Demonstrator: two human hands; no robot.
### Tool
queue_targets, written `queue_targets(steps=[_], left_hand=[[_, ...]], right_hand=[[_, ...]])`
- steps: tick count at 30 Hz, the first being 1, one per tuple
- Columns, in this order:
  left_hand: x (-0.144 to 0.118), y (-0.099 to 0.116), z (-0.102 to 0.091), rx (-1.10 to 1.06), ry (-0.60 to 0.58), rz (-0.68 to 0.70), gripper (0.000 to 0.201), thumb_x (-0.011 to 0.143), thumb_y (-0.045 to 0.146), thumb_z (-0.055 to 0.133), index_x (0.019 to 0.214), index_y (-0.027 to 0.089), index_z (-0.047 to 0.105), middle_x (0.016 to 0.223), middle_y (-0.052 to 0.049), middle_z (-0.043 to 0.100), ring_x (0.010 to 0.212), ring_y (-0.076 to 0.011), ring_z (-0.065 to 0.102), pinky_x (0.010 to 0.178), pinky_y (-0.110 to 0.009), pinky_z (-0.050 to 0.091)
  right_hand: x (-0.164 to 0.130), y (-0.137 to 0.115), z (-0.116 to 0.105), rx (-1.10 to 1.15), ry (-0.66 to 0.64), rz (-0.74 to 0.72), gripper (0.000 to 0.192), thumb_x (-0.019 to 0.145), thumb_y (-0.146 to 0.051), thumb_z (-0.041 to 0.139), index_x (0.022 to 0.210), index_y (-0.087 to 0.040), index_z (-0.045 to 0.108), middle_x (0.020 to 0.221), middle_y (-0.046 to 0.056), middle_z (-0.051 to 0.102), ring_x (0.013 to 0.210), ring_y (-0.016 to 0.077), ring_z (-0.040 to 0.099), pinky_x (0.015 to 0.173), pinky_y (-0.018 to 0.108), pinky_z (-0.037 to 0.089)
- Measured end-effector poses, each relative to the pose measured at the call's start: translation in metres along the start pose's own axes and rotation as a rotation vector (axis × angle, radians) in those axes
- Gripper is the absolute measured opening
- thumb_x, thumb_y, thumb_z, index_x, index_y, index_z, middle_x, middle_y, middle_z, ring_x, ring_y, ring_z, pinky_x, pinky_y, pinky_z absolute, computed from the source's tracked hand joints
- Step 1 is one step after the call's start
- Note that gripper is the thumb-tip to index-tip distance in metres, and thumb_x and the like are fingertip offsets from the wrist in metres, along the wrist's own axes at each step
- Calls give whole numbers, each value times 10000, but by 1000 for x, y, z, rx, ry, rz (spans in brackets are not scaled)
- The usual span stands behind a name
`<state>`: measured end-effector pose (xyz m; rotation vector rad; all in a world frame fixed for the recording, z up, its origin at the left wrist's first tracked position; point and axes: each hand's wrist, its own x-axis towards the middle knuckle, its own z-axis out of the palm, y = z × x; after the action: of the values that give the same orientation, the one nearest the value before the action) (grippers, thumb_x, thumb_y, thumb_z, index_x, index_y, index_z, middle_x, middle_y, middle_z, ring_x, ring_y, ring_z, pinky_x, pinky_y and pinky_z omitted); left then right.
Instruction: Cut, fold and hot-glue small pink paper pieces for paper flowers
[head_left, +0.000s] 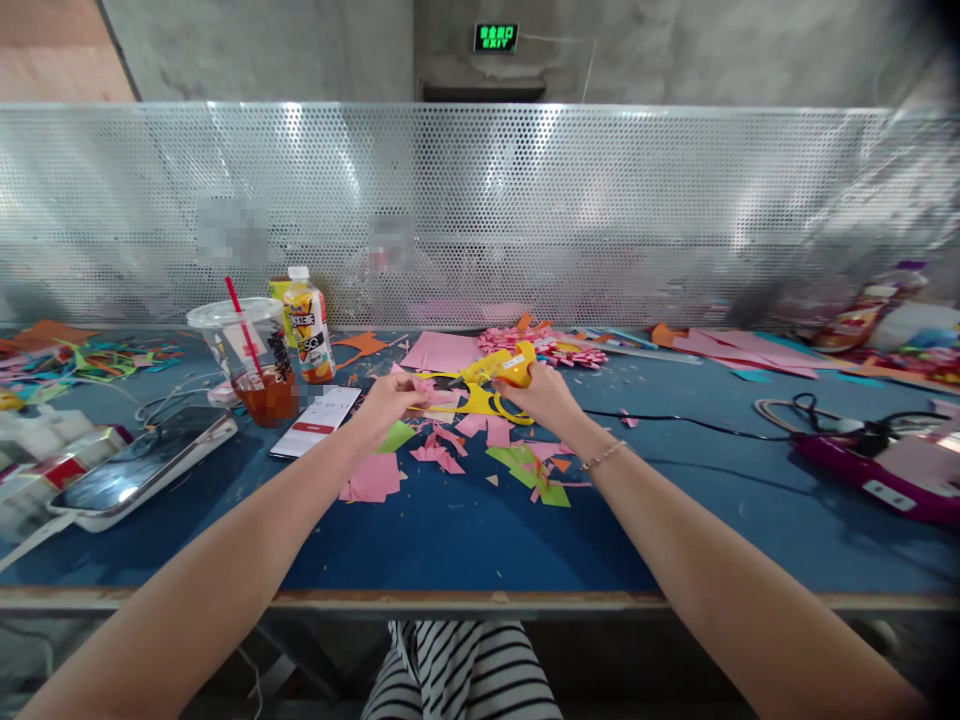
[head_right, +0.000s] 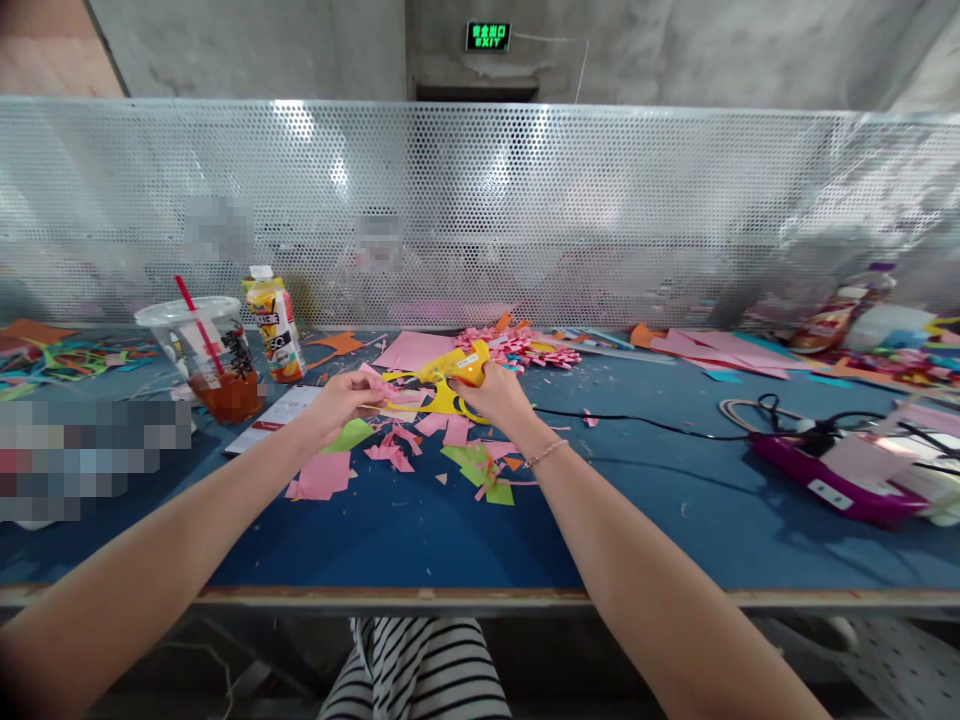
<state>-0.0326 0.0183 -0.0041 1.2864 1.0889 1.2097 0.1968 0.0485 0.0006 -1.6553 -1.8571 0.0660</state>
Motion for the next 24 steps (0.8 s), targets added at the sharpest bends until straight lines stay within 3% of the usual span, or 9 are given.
queue_targets(steps=[4, 9, 18, 24], left_hand=[[2, -1, -2, -67, 49, 12, 120, 603, 134, 669, 690, 120, 588, 687, -30, 623, 620, -91, 573, 688, -262, 479], [2, -1, -1, -151, 18, 44, 95, 624, 158, 667, 679, 104, 611, 691, -39, 623, 676, -103, 596, 774, -271, 468], [3, -5, -2, -47, 76, 117, 114, 565, 177, 687, 646, 117, 635, 540, 17, 535, 483, -48, 434, 509, -214, 370], [1, -3, 1, -74, 94, 92, 204, 526, 228, 729, 676, 124, 637, 608, -10, 595, 550, -77, 514, 602, -244, 446]], right_hand=[[-2, -2, -2, 5, 39, 12, 438, 689, -534, 534, 854, -128, 535, 793, 116, 606, 749, 221, 582, 585, 276, 425], [-4, -7, -3, 16, 56, 5, 383, 701, -466, 545, 877, -126, 530, 825, 123, 607, 802, 228, 586, 647, 292, 446], [-3, -4, 0, -43, 67, -70, 300, 706, -409, 535, 844, -144, 516, 797, 116, 589, 834, 246, 584, 686, 311, 456], [-1, 0, 1, -95, 58, -97, 280, 703, -384, 536, 825, -133, 508, 826, 134, 577, 850, 259, 567, 711, 334, 453]])
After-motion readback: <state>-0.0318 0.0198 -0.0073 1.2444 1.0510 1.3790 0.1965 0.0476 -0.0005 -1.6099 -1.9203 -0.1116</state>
